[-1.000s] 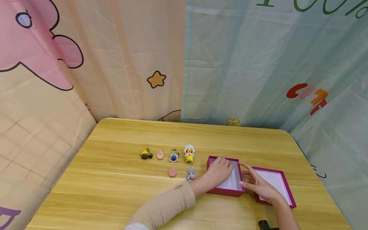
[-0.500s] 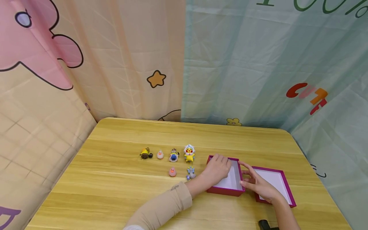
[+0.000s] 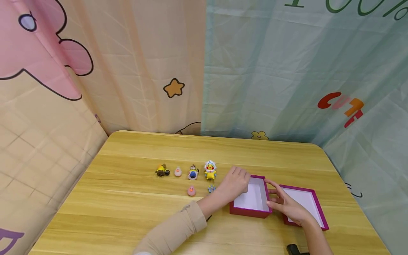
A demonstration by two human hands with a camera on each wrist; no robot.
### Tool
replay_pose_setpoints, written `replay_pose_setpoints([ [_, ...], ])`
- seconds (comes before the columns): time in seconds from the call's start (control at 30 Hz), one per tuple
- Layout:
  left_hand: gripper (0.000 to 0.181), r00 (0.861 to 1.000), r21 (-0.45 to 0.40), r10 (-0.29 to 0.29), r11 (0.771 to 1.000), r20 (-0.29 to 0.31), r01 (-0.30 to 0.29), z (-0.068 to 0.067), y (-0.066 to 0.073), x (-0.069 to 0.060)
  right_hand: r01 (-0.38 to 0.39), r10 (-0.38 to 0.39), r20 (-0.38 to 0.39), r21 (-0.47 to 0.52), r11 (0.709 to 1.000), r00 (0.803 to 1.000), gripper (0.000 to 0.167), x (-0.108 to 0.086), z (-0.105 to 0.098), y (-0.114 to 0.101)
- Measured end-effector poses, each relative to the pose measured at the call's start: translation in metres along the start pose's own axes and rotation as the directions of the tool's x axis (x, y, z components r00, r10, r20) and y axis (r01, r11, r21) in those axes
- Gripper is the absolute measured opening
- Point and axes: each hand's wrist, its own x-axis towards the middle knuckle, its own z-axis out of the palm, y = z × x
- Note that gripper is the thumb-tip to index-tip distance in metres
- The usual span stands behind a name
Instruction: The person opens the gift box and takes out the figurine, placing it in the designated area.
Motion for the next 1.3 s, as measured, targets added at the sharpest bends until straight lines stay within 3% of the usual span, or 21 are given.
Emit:
replay_pose_setpoints([
  [0.2, 0.017, 1.000, 0.011, -0.001, 1.000, -0.012, 0.001, -0.001, -0.008, -0.004, 0.000, 0.000, -0.005, -0.003, 1.000, 1.000, 0.075, -0.001, 0.001, 0.000],
  [0.43, 0.014, 0.997, 0.070, -0.040, 0.997, -0.062, 0.044, -0.006, -0.019, -0.013, 0.000, 0.000, -0.004, -0.010, 1.000, 1.000, 0.075, -0.001, 0.000, -0.001],
  [0.63, 0.014, 0.996, 0.096, -0.073, 0.992, -0.057, 0.078, -0.012, -0.031, -0.022, -0.003, 0.003, -0.001, -0.002, 1.000, 1.000, 0.075, -0.001, 0.001, -0.003],
  [0.77, 0.018, 0.994, 0.088, -0.093, 0.991, -0.058, 0.097, -0.014, -0.040, -0.030, -0.005, 0.005, 0.000, 0.005, 1.000, 1.000, 0.075, 0.000, 0.001, -0.004],
  [1.0, 0.020, 0.979, 0.100, -0.115, 0.986, -0.169, 0.133, -0.016, -0.057, -0.046, -0.004, 0.004, 0.001, 0.008, 1.000, 1.000, 0.076, 0.000, 0.001, -0.002],
  [1.3, 0.024, 0.973, 0.065, -0.154, 0.984, -0.173, 0.167, -0.017, -0.077, -0.072, 0.001, -0.001, -0.002, 0.003, 1.000, 1.000, 0.075, 0.000, 0.001, -0.001],
])
